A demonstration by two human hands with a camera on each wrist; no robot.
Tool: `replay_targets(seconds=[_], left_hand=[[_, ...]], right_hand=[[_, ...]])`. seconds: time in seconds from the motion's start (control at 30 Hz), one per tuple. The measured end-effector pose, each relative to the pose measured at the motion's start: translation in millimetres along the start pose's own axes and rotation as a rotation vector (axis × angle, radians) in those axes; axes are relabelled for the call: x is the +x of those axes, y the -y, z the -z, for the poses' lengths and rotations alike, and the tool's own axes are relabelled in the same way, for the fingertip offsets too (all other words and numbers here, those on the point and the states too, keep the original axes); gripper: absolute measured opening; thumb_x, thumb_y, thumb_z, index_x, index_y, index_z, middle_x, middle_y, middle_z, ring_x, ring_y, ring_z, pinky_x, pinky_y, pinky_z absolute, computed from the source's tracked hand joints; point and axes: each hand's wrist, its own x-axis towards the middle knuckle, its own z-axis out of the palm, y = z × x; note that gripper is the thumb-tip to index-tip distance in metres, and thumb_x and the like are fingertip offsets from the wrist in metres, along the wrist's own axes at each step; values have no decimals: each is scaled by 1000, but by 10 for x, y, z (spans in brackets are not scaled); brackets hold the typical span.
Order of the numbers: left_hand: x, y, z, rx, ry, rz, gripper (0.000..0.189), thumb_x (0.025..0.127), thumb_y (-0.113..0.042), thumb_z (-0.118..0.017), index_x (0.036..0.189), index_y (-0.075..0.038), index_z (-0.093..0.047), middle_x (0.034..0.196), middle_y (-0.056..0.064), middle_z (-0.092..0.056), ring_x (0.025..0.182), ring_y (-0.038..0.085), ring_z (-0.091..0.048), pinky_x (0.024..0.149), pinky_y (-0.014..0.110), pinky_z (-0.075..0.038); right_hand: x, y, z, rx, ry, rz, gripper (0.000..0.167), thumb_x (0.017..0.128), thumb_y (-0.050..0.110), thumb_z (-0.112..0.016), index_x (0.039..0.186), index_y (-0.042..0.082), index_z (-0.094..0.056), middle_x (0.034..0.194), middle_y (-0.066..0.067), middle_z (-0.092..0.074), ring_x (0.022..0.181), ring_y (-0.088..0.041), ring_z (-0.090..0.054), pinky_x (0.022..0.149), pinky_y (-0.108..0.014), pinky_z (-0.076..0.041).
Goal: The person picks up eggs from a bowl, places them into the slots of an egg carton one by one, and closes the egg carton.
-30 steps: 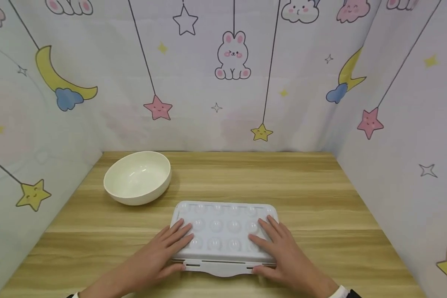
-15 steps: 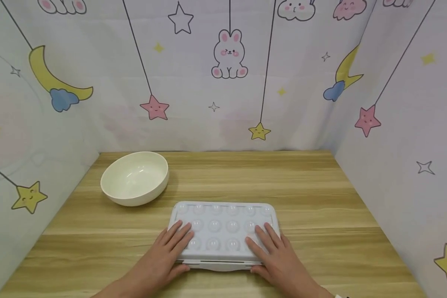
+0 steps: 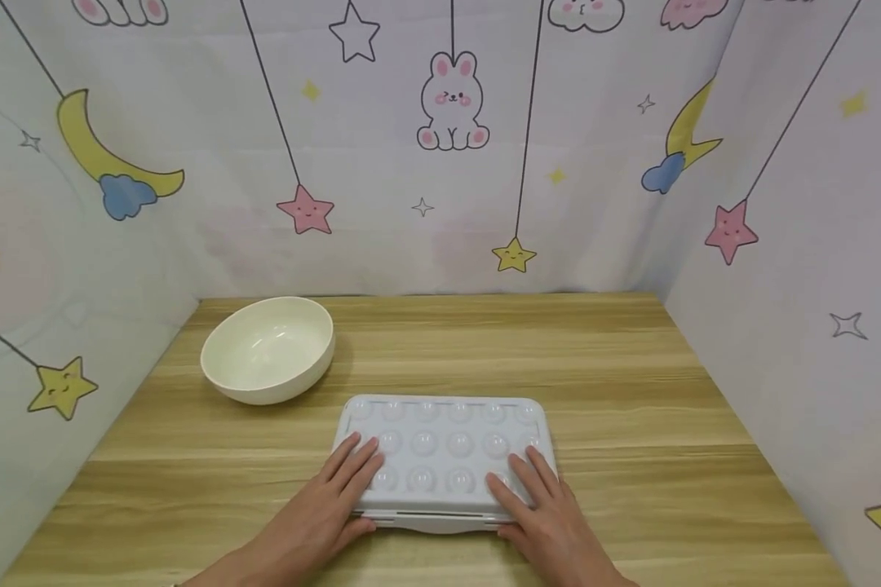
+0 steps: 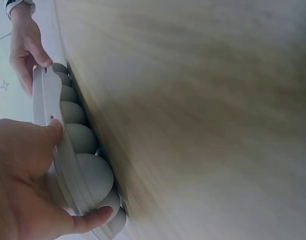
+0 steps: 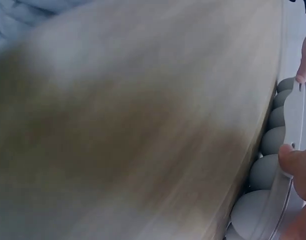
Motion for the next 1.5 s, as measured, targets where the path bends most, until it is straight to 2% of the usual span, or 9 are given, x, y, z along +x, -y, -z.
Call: replay_targets(seconds=[0.23,0.47,0.57,0.73,0.8,0.9,0.97,1.2,1.5], left_hand=[[-12,-36,-32,62,-12,-16,81,87,-44,-77,145,5,-48,150,26,-48,137,50,-43,99,48,-53],[112,-22,-15,-5,10,63,77,92,-39,-75,149,3,-46,155,22,-43,145,46,-36,91,47,-56],[149,-27,-16,-7,25,88,77,93,-39,-73,150,3,-45,156,21,-42,146,45,-35,86,47,-55],[155,-39,-35,5,25,114,77,92,-40,-74,150,2,-45,156,21,-43,146,45,-34,82,47,-54],[162,-43,-43,5,20,125,77,91,-39,-74,150,1,-45,156,20,-43,147,44,-34,81,47,-53],[179,-47,-59,3,11,135,76,91,-37,-75,149,1,-45,156,20,-43,146,44,-35,80,49,-53],[186,-47,-72,-1,4,137,75,90,-36,-76,148,2,-46,155,21,-44,145,45,-36,78,50,-54],[210,-3,-134,7,10,141,77,91,-40,-73,150,1,-45,157,20,-43,147,43,-34,81,49,-54],[195,45,-170,24,11,141,79,91,-40,-73,152,0,-44,158,19,-42,147,43,-34,83,51,-54]], right_hand=[[-32,-60,-19,91,3,15,57,107,51,-43,146,12,-60,150,-22,-51,153,-33,-26,124,-25,-10],[16,-114,-20,69,-7,-13,58,107,50,-40,146,12,-60,152,-23,-50,147,-42,-36,122,-23,-8],[31,-124,-11,46,6,-31,58,107,52,-39,147,15,-60,152,-21,-50,146,-42,-37,121,-26,-18],[44,-148,-28,26,-12,-18,58,108,51,-38,145,14,-61,151,-21,-52,144,-43,-41,106,-40,-39],[53,-164,-49,18,-27,-11,56,109,50,-37,145,14,-62,150,-21,-52,142,-44,-42,95,-48,-48],[66,-182,-78,10,-41,-8,55,110,48,-36,144,13,-62,149,-22,-53,140,-45,-44,79,-57,-54],[71,-191,-92,12,-43,-2,55,110,48,-36,144,13,-62,148,-23,-53,139,-46,-44,74,-58,-55],[107,-240,-86,43,-21,-9,55,110,47,-36,143,12,-63,145,-24,-56,137,-48,-47,83,-63,-55],[116,-241,-120,52,13,-36,55,110,48,-37,146,14,-60,150,-22,-52,141,-46,-43,91,-61,-53]])
